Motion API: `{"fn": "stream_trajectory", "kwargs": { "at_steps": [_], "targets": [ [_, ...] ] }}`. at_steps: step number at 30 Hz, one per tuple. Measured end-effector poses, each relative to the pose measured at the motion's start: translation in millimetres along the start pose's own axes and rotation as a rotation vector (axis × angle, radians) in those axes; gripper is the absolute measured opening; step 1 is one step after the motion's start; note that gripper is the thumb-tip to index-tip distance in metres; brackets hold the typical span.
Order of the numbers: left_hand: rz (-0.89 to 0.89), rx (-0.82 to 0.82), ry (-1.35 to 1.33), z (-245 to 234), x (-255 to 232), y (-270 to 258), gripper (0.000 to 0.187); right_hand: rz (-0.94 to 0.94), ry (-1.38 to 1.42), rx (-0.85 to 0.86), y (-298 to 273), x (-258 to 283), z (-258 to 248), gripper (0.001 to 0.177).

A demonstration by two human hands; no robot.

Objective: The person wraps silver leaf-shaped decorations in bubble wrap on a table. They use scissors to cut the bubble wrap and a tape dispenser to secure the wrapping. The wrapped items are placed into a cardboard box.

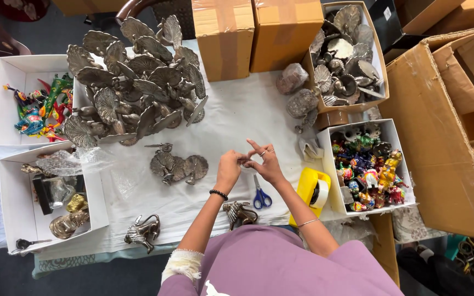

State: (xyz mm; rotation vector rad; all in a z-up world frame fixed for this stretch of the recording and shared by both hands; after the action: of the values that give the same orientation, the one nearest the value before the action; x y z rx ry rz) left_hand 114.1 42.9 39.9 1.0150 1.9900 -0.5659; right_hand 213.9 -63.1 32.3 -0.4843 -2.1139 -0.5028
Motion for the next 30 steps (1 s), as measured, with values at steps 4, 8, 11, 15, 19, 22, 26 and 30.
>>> {"fn": "stream_trajectory", "kwargs": {
  "at_steps": [4,8,11,15,19,22,26,30],
  "targets": [
    [0.086,0.069,-0.075,22,10,5,0.029,-0.116,-0.145,0.0,13,34,-18,0.098],
    [0.033,0.148,-0.111,15,-13,9,0.015,0.127,0.001,0.15,17,4,-17,0.099],
    [-0.038,0.165,-0.201,29,-3,6,0.018,0.247,0.093,0.236,8,-14,-10,0.094],
    [-0.195,-0.006,-0.212,46,40,2,0.023,0.26,0.109,0.199,-3,-13,-8,0.085],
    [-0.166,-0.141,-0.222,46,42,-6,0.023,0.206,-0.064,0.061,-39,1,-24,0.077],
    [-0.268,-0.161,-0.255,30,31,-12,0.052,0.144,-0.457,-0.281,-91,33,-66,0.078],
    [-0.227,-0.184,-0.195,8,6,-17,0.027,0.595,-0.701,-0.491,-170,29,-111,0.127],
    [0.038,-0.319,0.093,-1,-30,-31,0.009,1.006,-0.421,-0.437,-233,-43,-108,0.137]
  ]
}}
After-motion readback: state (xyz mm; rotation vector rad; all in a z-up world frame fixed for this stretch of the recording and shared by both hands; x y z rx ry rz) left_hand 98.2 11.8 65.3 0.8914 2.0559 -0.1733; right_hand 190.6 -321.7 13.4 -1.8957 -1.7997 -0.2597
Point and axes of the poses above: each hand's wrist, its own y-axis towards the middle knuckle, its own z-axis out of the palm, x = y × z, the point moved 10 cm from there along y, towards the middle knuckle, and after that the axes turned 4 degrees about x, right-handed, at the moved point
